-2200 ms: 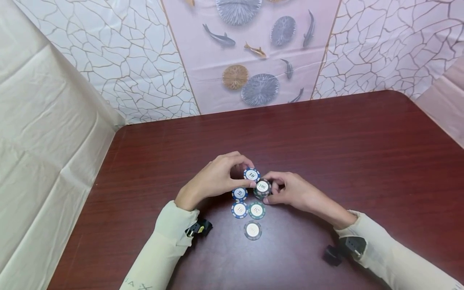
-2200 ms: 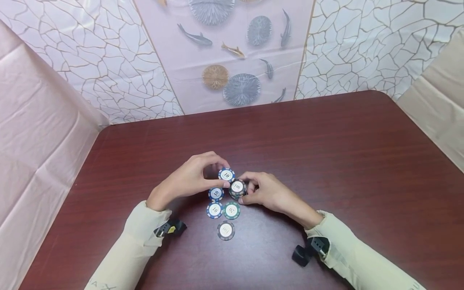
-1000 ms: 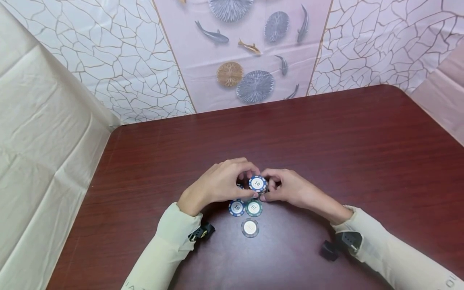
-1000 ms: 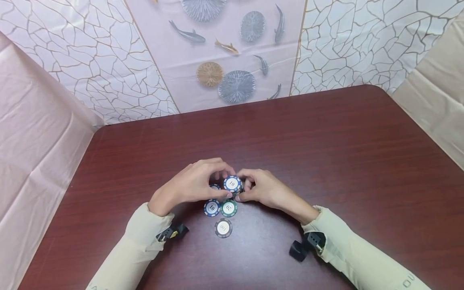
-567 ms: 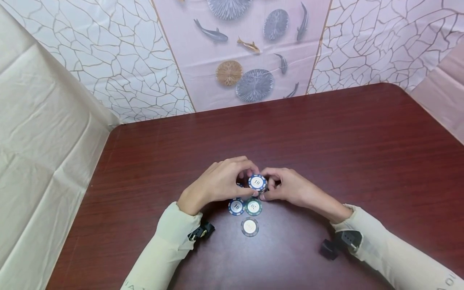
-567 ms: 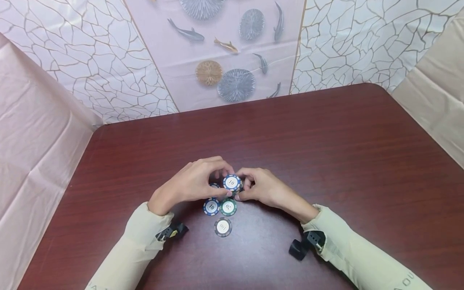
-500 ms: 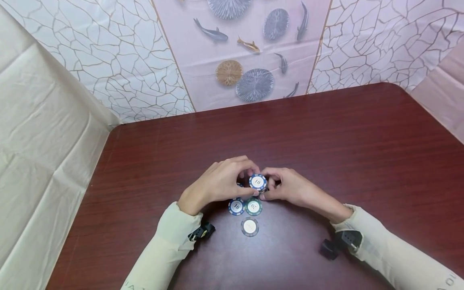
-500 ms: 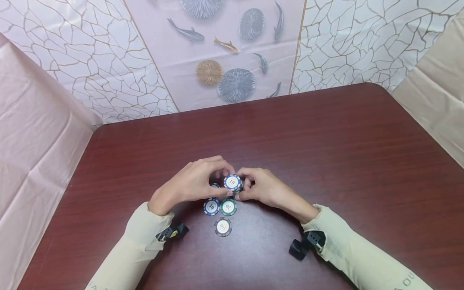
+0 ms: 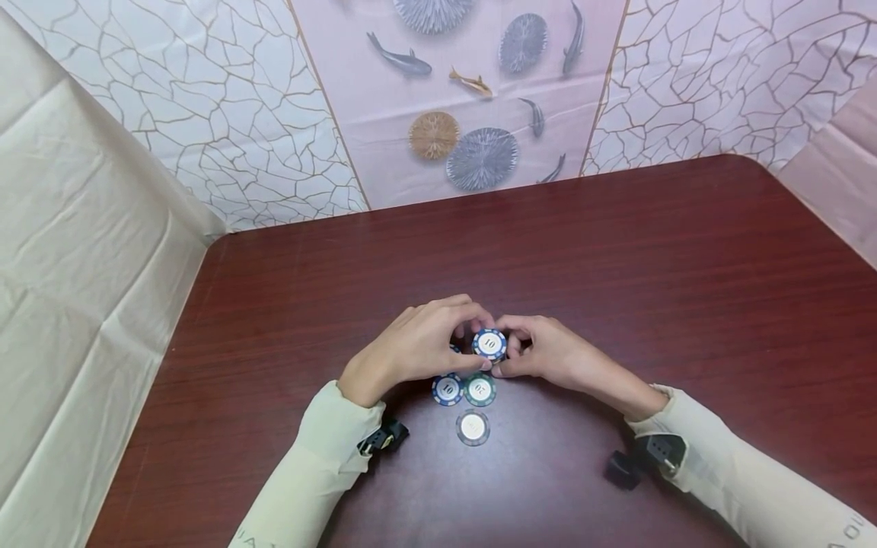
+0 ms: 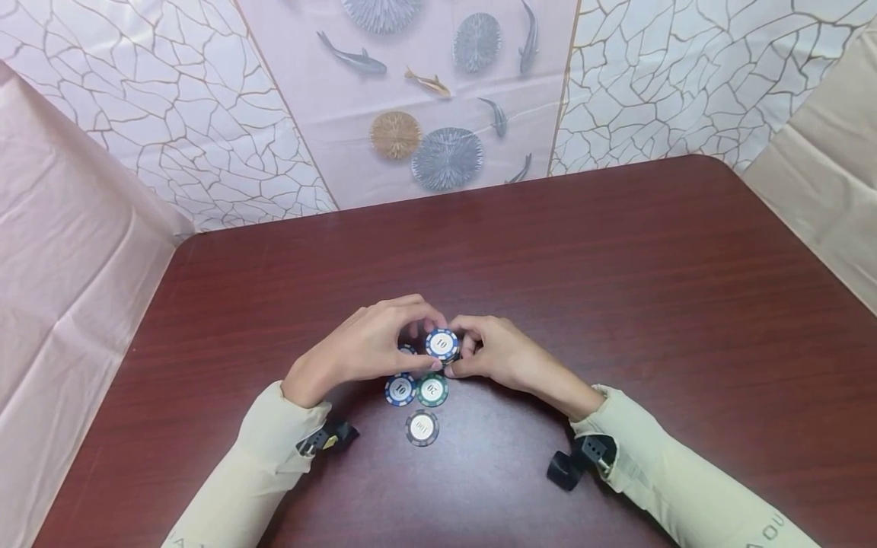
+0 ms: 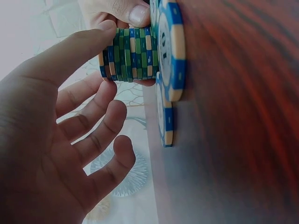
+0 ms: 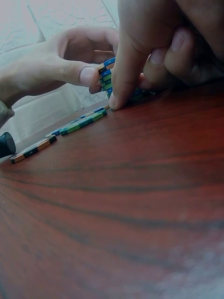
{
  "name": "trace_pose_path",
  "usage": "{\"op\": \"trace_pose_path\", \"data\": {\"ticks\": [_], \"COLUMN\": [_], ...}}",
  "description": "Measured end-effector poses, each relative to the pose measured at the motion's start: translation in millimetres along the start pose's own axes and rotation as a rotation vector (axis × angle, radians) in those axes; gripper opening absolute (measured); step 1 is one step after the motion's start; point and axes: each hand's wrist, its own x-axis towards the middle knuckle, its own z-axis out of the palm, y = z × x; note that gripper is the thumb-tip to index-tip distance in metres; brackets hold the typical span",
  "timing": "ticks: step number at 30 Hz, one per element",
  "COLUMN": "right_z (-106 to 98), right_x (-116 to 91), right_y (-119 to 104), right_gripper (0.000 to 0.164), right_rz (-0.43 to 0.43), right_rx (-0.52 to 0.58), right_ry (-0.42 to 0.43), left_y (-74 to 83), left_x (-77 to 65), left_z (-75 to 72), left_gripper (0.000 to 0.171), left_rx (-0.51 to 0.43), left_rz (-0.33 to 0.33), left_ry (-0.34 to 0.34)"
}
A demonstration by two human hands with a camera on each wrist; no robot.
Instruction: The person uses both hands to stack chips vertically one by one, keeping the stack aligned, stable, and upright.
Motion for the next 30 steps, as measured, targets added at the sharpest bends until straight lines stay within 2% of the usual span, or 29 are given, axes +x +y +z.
{"op": "trace_pose_path", "data": {"ticks": [9,17,22,30], "right_z": [1,1,0,2], "right_x": [1,1,1,1], "right_y": [0,-1,-1,-2], "right_gripper": [0.038,0.039,0.04,0.04], "right_rz": [-0.011,-0.003,0.0,0.002], "right_rx": [0.015,0.024,0.021,0.027], "right_ry": [0.008,-0.007,-0.001,0.005], "left_y": [-6.3,-14.0,-22.9,-31.6], "left_x": [-4.1,-9.3,-13.1,-17.4], "left_z": [-10.6,-23.0,-29.1,-27.0], "left_gripper": [0.044,0.029,0.027,0.04], "left_rx": [0.006,-0.024,-0.05,-0.069], "left_rz": [-0.003,0.011,-0.008,-0.093], "left_ry": [0.017,0.005,-0.059,-0.228]}}
